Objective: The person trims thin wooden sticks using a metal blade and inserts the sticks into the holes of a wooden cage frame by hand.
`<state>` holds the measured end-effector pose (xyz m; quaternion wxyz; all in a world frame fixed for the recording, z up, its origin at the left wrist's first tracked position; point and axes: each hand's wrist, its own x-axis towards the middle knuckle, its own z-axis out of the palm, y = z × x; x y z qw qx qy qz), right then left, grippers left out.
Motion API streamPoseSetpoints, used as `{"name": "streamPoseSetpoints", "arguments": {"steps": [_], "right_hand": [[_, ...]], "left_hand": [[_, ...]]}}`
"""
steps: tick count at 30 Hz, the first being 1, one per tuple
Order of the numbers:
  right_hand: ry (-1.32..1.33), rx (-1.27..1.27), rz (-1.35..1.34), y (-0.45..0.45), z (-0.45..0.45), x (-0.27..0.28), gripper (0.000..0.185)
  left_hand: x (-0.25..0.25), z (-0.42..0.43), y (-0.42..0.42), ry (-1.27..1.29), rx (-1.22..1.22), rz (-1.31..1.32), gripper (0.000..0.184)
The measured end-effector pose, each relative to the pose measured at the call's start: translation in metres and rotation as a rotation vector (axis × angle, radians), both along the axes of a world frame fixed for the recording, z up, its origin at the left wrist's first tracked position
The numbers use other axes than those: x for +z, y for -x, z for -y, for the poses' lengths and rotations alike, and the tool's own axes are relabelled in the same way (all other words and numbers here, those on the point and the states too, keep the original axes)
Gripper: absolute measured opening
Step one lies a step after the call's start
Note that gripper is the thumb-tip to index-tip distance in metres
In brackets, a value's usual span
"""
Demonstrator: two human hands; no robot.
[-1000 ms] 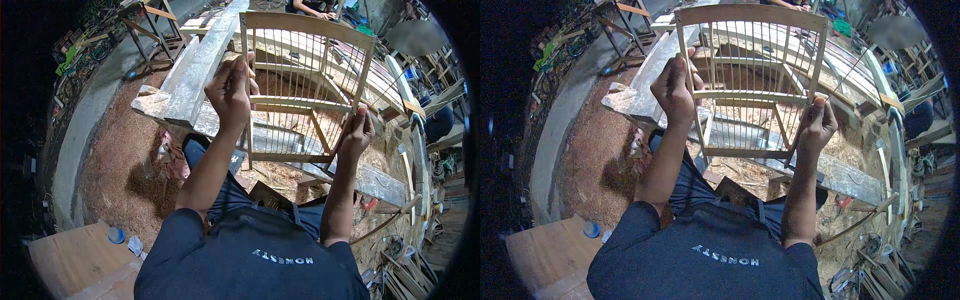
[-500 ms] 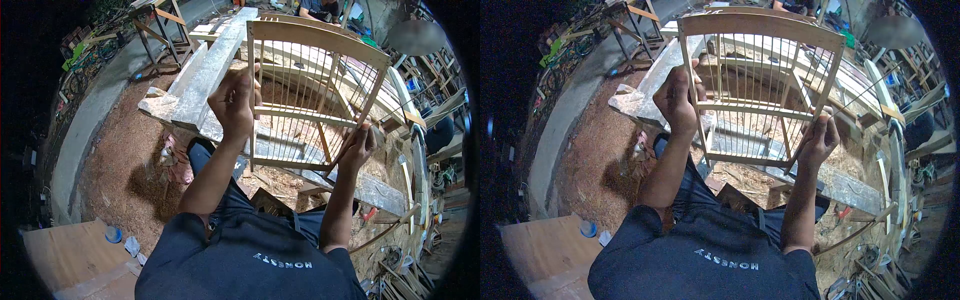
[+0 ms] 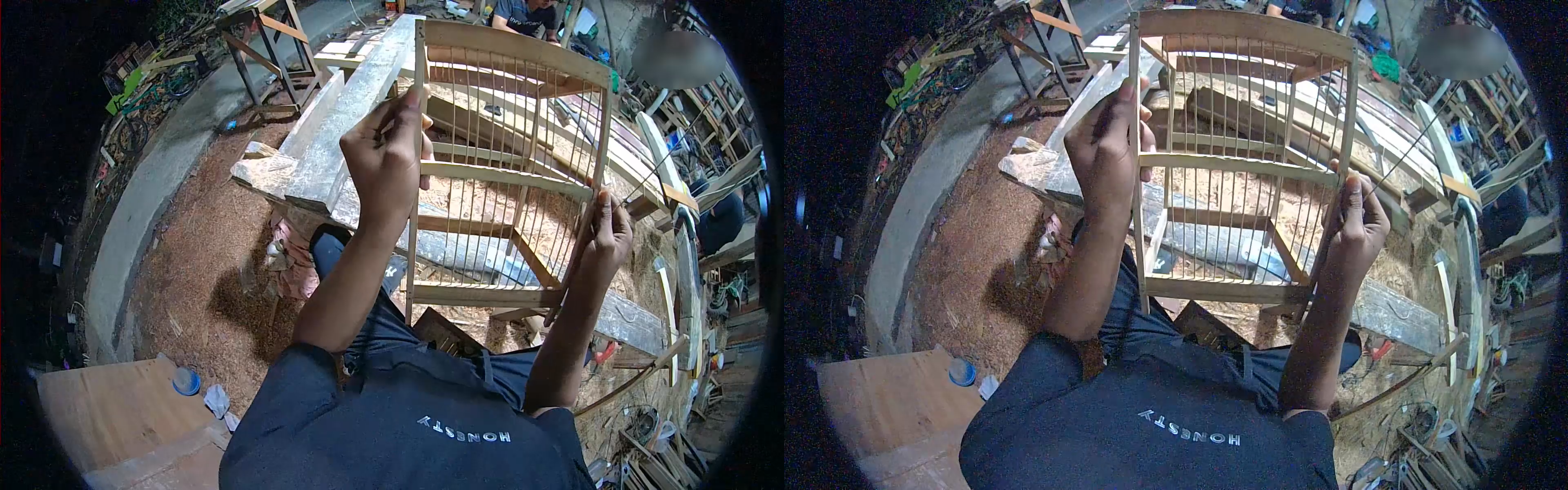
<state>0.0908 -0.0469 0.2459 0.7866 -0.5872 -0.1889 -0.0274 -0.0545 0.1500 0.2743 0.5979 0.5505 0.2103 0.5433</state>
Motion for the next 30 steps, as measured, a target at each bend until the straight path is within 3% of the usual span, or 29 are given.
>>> {"name": "streamPoseSetpoints", "arguments": {"steps": [30], "right_hand": [[0.044, 0.068, -0.05, 0.016, 0.029, -0.009, 0.024]], "left_hand": [[-0.016, 0.01, 0.0, 0.093, -0.156, 0.053, 0.03]]}}
